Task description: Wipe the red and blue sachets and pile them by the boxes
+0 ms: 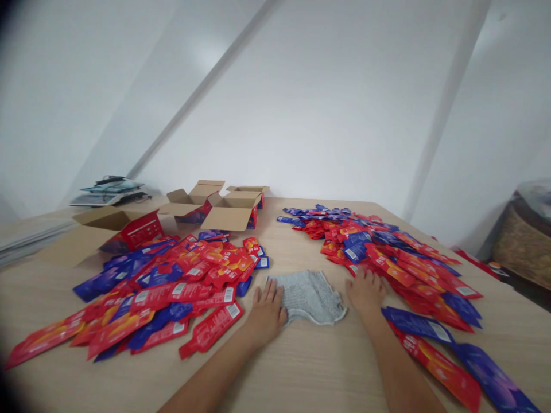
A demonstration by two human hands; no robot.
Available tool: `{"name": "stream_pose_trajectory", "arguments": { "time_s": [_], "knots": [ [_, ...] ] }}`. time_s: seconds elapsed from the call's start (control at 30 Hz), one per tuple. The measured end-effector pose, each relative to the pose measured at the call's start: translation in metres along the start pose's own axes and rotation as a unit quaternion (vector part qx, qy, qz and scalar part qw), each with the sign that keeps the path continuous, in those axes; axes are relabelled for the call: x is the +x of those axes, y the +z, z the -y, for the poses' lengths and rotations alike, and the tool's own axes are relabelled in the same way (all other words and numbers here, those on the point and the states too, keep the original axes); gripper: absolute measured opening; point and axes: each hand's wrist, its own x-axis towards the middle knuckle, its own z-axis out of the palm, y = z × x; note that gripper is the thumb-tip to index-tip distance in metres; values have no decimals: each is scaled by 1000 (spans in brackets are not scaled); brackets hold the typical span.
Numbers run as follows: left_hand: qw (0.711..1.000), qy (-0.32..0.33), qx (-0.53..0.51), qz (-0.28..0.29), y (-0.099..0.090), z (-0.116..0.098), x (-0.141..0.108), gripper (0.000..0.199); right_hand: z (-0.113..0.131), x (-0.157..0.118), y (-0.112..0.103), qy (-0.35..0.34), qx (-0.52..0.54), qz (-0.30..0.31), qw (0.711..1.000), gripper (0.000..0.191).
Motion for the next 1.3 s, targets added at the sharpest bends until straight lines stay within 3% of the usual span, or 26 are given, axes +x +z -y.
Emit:
{"name": "stream_pose_trajectory", "arguments": {
  "time_s": [0.1, 0.33, 0.4, 0.53, 0.6, 0.7, 0.8, 0.93, 1.1, 1.3],
  "knots": [
    [1000, 1, -1, 5, -1, 0, -1, 61, -8, -4, 3, -3, -50, 44, 998, 53],
    [1000, 5, 12, 6, 0, 2, 0, 61, 18, -15, -7, -145, -64, 102, 982, 42],
    [1000, 5, 19, 5, 0, 2, 0, 60, 19, -14, -10, -137, -51, 94, 985, 39],
    [1000, 9, 26, 7, -1, 1, -1, 60, 12, -3, -3, -50, -58, -22, 997, 46],
    [1000, 9, 24, 8, -1, 1, -2, 60, 10, 4, 6, -17, -69, -49, 996, 52],
    [1000, 7, 19, 4, -2, 1, -2, 60, 13, 15, 16, 6, -81, -35, 996, 59],
    [1000, 9, 20, 5, -1, 1, -2, 60, 17, 26, 17, 12, -105, -27, 994, 49],
    [1000, 10, 23, 3, -1, 2, -2, 60, 13, 33, 7, -45, -125, -3, 991, 36],
    [1000, 9, 23, 10, -1, 1, 0, 60, 13, 15, -6, -94, -127, 24, 987, 31],
    [1000, 14, 19, -3, 0, 2, -1, 59, 49, -33, -15, -144, -83, 27, 986, 50]
  ]
}}
